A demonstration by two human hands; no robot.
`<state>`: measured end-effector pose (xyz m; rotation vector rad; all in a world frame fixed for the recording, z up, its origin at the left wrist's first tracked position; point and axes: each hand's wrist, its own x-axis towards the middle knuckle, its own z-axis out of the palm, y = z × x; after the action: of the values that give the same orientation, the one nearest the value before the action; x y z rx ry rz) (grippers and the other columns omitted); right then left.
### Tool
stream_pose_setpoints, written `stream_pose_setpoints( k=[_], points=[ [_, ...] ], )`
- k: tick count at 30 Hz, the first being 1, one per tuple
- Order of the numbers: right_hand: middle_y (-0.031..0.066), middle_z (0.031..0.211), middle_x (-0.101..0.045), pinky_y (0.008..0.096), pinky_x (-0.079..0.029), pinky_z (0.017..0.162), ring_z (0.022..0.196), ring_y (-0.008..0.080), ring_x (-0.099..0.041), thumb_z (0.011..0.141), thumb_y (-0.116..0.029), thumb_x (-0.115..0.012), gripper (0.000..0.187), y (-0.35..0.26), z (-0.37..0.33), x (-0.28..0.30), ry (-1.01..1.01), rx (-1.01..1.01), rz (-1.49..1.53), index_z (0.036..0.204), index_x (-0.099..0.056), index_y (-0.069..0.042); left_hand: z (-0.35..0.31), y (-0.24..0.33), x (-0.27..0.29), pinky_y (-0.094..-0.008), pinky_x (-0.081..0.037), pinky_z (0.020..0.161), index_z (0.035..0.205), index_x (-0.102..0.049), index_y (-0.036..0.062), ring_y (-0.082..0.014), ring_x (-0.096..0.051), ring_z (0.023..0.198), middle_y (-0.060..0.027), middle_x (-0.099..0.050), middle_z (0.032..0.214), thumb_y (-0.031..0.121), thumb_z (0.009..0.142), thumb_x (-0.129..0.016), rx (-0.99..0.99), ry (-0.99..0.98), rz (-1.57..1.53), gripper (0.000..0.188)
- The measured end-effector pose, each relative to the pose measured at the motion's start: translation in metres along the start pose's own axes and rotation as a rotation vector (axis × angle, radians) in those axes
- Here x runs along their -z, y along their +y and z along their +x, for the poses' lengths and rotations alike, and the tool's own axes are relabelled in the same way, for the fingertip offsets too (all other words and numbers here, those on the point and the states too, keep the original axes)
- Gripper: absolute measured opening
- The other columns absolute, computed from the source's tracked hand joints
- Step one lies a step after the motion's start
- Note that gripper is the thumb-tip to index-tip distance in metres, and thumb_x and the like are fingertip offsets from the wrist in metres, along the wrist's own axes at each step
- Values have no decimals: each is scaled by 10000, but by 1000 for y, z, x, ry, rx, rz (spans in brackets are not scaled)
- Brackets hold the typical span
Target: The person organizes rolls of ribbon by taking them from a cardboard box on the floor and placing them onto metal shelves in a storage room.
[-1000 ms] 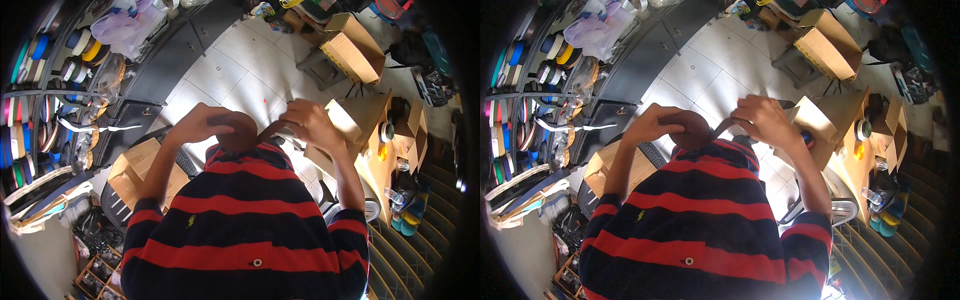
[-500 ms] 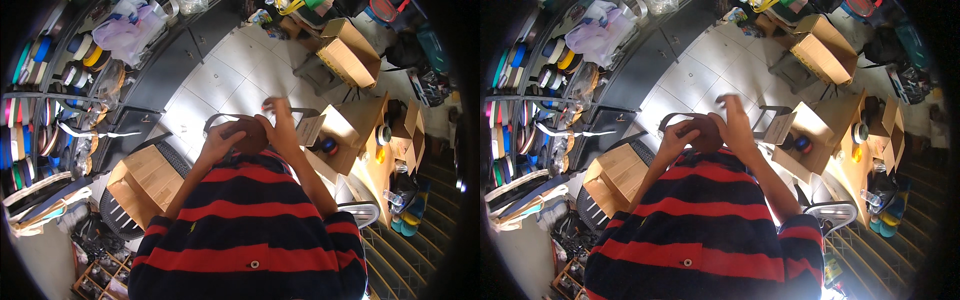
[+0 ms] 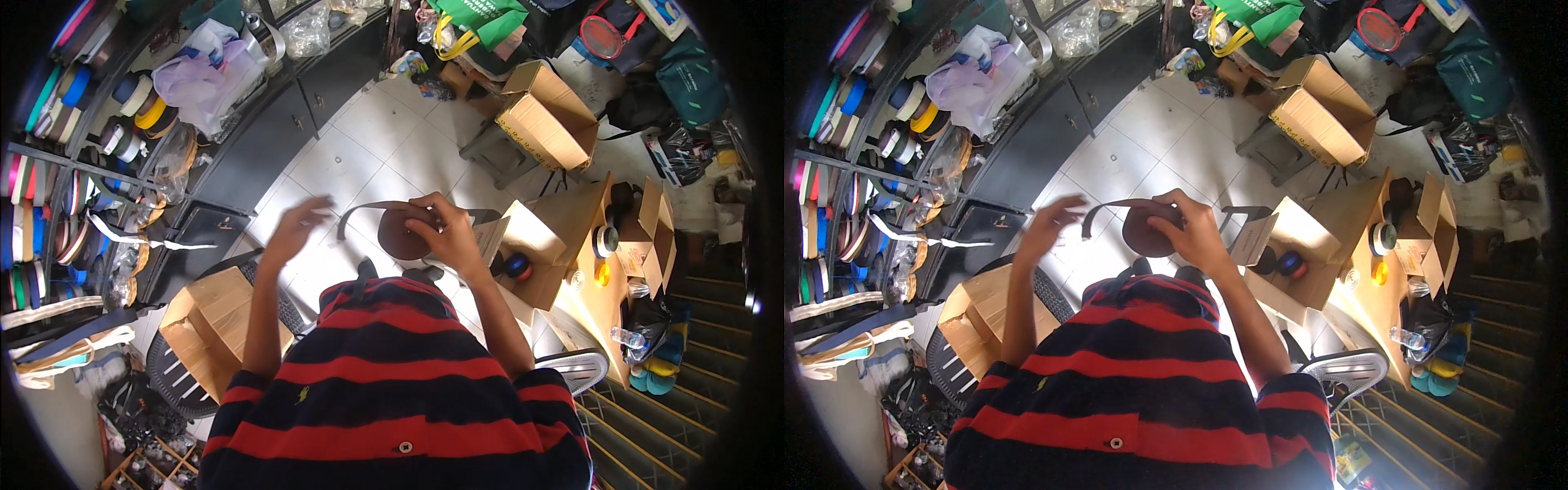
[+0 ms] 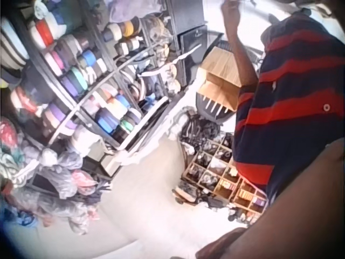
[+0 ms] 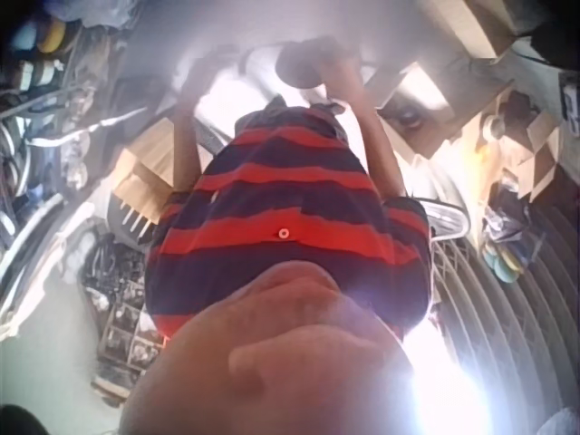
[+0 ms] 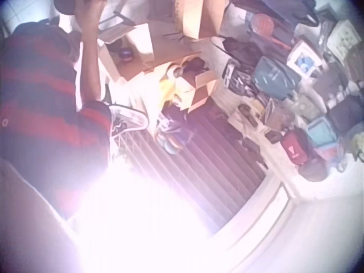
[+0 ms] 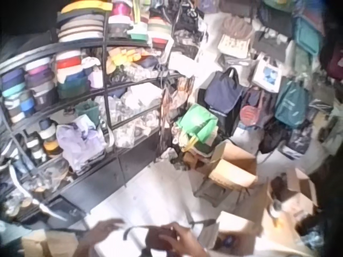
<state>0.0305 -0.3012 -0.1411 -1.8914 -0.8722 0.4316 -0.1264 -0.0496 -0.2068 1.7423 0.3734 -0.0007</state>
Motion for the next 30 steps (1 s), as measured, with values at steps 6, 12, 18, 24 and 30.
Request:
stream_pose_setpoints(
  k=[6,12,18,24,30],
  points=[
    [137,795,-658,303,-472,625,685,217,-630,758,-107,-740,311,-2,18,3,-75,133,18,1024,-590,-47,19,102,-19,-299,-502,773,1237,-582,86,-177,-633,909,-106,-667,1080,153,918,-564,-323,7,220,327],
    [99,832,-667,283,-496,691,744,148,-628,786,-84,-721,298,-8,21,14,-10,26,214,1043,-581,-30,24,121,-52,-268,-455,640,1181,-632,103,-125,-555,687,-101,-654,866,170,875,-634,-218,-45,100,313],
    [95,955,-653,255,-497,771,838,133,-612,856,-72,-658,247,-5,9,4,275,43,449,1068,-561,9,23,117,-108,-275,-445,831,1210,-584,-3,-168,-583,886,-124,-634,1001,114,922,-539,-346,272,-66,314],
    [98,928,-640,272,-491,790,857,152,-605,888,-134,-631,245,-5,-6,11,292,16,541,1064,-562,22,26,131,-136,-291,-418,920,1231,-559,-8,-195,-581,1018,-119,-626,1098,112,943,-497,-435,380,-128,318],
    [76,993,-624,264,-470,819,896,121,-575,913,-158,-605,284,9,-23,41,195,-112,630,1114,-541,32,27,151,-192,-294,-386,955,1246,-536,-8,-186,-548,1069,-125,-599,1140,270,1016,-351,-321,539,-372,406]
  ],
)
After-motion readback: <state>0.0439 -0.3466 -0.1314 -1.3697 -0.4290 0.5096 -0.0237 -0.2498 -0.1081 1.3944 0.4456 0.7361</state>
